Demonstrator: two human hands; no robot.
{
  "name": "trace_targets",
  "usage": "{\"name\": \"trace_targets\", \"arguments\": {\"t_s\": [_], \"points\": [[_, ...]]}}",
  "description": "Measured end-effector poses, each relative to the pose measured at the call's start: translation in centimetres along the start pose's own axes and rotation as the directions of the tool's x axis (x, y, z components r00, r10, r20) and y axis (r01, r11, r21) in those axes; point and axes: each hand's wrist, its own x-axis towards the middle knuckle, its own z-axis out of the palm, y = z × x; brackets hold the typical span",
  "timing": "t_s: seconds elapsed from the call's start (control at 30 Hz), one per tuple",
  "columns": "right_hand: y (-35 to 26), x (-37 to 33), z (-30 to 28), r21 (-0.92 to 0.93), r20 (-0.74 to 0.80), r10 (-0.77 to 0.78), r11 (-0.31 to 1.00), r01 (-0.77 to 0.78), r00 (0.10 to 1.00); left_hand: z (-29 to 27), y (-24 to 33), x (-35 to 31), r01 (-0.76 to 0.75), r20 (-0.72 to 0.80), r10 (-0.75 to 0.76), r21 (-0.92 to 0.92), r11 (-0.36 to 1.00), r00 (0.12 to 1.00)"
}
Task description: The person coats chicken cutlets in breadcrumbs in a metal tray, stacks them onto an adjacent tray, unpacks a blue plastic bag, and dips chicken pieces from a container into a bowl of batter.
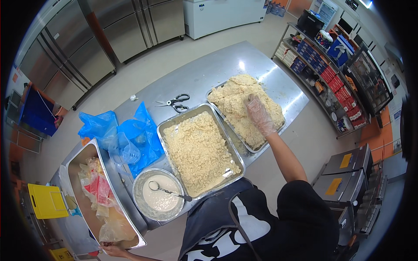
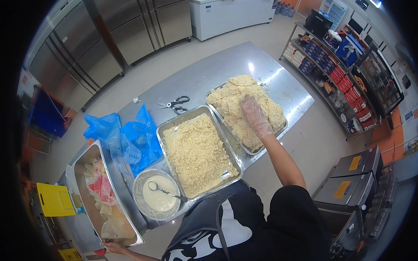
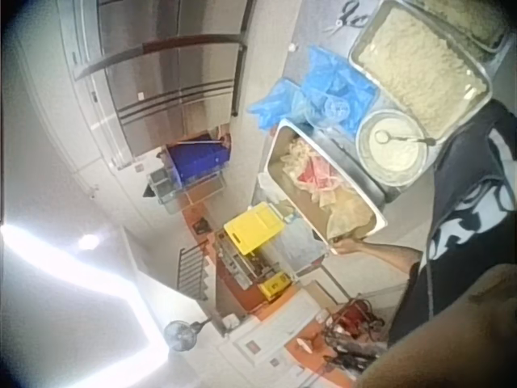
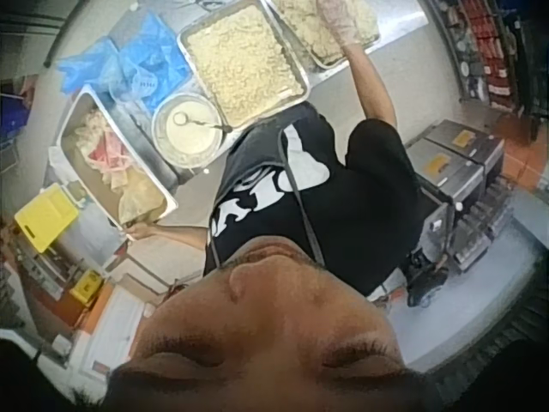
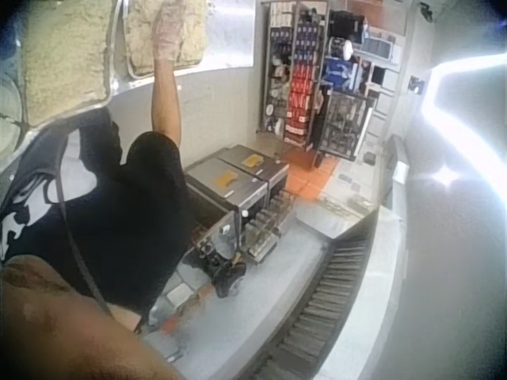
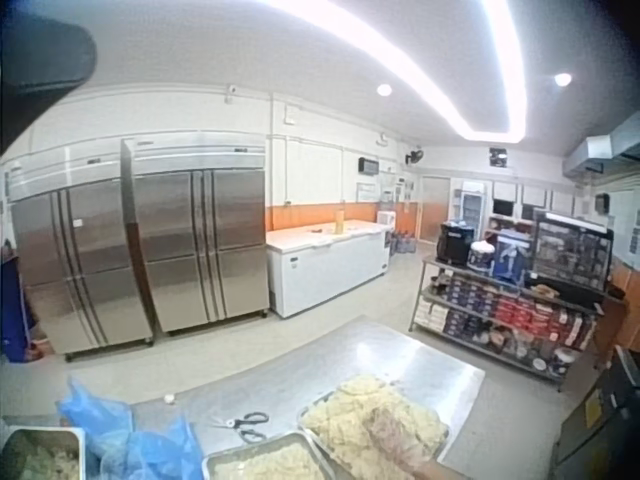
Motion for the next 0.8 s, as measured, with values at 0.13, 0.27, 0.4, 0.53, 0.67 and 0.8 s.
{"name": "trace_targets", "arguments": {"t_s": [0.13,0.27,0.4,0.53,0.67,0.8], "points": [[0.5,0.3,0.3,-0.137,-0.253,-0.175,0.980,0.144,0.951,0.2,0.8,-0.3,0.034,-0.008,-0.034,-0.023,0.999,0.999],[-0.1,1.4,-0.4,0.065,0.145,-0.021,0.998,0.012,0.989,-1.2,-2.0,1.3,0.025,0.022,-0.026,0.026,0.999,0.999],[1.2,1.3,-0.3,0.205,0.071,0.057,0.976,-0.070,0.996,0.1,-0.1,0.2,0.016,-0.005,-0.016,0.007,1.000,1.000],[-0.6,0.7,-3.3,0.696,0.096,0.231,0.679,-0.231,0.968,0.0,0.6,-0.2,0.012,-0.023,-0.013,-0.025,1.000,1.000],[-9.1,-2.8,-6.5,0.965,0.210,0.079,0.141,-0.220,0.974,-0.7,-1.3,0.9,-0.018,-0.006,0.019,0.087,0.996,1.000],[-13.9,-7.8,-1.4,0.895,0.260,-0.244,0.424,-0.139,0.934,-0.5,-0.3,0.5,0.015,-0.003,-0.015,0.077,0.997,1.000]]}}
